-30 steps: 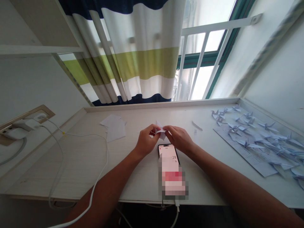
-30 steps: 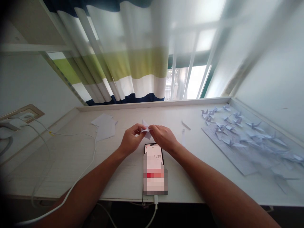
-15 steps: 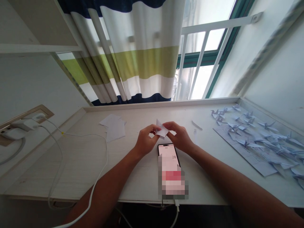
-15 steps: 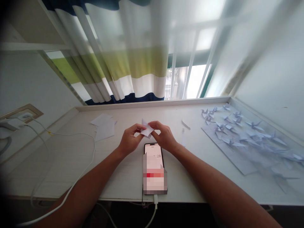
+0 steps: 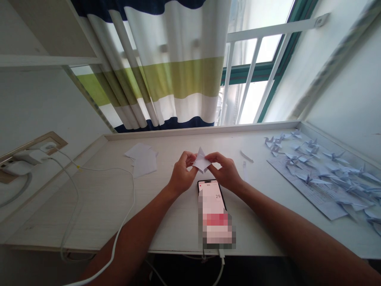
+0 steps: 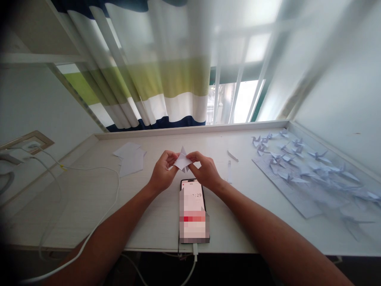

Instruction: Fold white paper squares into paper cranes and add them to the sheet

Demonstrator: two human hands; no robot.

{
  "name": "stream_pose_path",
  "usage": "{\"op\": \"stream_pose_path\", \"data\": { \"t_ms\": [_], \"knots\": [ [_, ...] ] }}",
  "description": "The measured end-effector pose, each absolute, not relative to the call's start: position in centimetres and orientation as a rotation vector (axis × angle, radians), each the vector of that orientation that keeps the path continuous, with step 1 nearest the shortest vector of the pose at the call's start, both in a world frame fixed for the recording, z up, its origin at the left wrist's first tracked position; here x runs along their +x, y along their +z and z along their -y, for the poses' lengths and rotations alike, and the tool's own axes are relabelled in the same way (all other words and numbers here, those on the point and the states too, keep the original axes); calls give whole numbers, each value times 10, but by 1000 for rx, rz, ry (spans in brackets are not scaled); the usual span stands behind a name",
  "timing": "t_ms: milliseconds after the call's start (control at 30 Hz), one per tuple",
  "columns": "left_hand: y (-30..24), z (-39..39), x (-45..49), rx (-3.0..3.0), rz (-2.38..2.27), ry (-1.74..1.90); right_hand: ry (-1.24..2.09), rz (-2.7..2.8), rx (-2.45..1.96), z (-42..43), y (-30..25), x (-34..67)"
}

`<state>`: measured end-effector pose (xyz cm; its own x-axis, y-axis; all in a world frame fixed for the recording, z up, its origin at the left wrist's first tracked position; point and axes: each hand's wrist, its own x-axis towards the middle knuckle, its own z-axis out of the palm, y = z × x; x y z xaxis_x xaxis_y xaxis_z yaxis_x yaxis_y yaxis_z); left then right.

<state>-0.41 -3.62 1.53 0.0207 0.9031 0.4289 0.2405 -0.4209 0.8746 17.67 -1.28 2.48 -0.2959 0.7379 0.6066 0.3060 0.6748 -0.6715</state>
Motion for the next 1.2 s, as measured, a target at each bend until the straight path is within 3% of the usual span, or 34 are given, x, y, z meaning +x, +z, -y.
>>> {"op": "stream_pose_path", "data": {
  "t_ms": [533,1200],
  "knots": [
    [28,43,-3,1789,-1259,1524,538,1841,-767,17,30,173],
    [21,33,1,1264,-1175,1537,1154,1646,-808,15,23,163]
  ]
}}
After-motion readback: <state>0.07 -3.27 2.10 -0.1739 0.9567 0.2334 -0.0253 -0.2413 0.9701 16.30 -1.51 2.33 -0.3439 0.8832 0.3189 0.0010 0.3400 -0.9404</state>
